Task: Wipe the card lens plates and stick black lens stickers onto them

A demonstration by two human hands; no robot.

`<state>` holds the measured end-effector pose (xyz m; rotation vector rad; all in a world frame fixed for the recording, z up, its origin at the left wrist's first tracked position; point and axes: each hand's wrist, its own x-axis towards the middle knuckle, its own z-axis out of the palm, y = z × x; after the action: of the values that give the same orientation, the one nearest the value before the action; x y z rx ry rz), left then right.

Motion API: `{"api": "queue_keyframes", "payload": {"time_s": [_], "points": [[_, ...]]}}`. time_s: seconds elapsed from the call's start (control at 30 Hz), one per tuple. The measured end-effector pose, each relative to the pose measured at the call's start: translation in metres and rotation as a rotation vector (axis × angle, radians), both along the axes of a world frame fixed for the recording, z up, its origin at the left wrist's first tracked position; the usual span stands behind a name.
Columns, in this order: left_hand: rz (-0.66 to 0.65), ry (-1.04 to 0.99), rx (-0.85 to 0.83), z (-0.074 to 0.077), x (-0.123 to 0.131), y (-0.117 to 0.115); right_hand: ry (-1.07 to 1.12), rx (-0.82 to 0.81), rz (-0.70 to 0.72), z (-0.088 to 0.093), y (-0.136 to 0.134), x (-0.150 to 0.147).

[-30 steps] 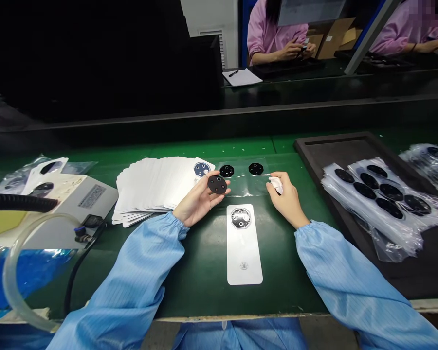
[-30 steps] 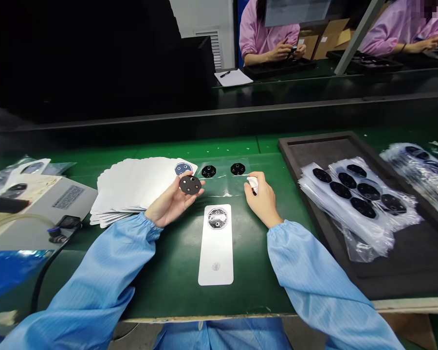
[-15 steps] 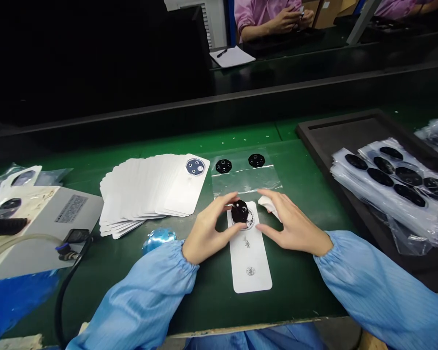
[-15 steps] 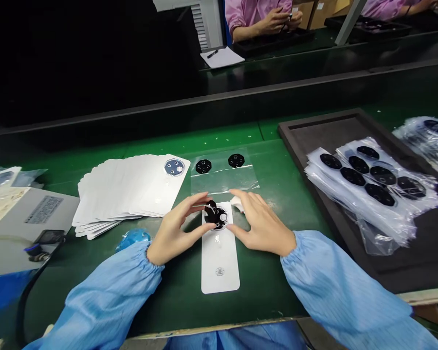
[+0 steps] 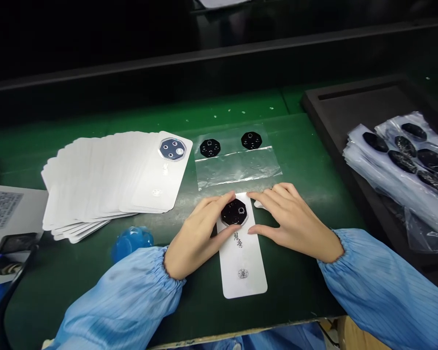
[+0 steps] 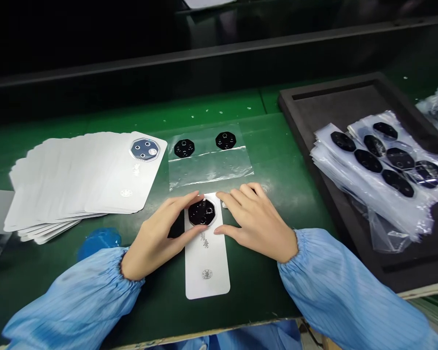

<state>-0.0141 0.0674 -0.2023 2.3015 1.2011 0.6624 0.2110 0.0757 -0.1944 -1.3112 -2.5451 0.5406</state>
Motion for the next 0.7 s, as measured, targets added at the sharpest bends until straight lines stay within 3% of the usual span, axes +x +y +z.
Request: {"api": "queue_keyframes", "payload": {"time_s": [0.7], "points": [[-0.03, 0.048, -0.009, 0.0027, 0.0003, -0.0008, -0.023, 0.018, 0.017, -0.0021, 0.0014, -0.0014]]}}
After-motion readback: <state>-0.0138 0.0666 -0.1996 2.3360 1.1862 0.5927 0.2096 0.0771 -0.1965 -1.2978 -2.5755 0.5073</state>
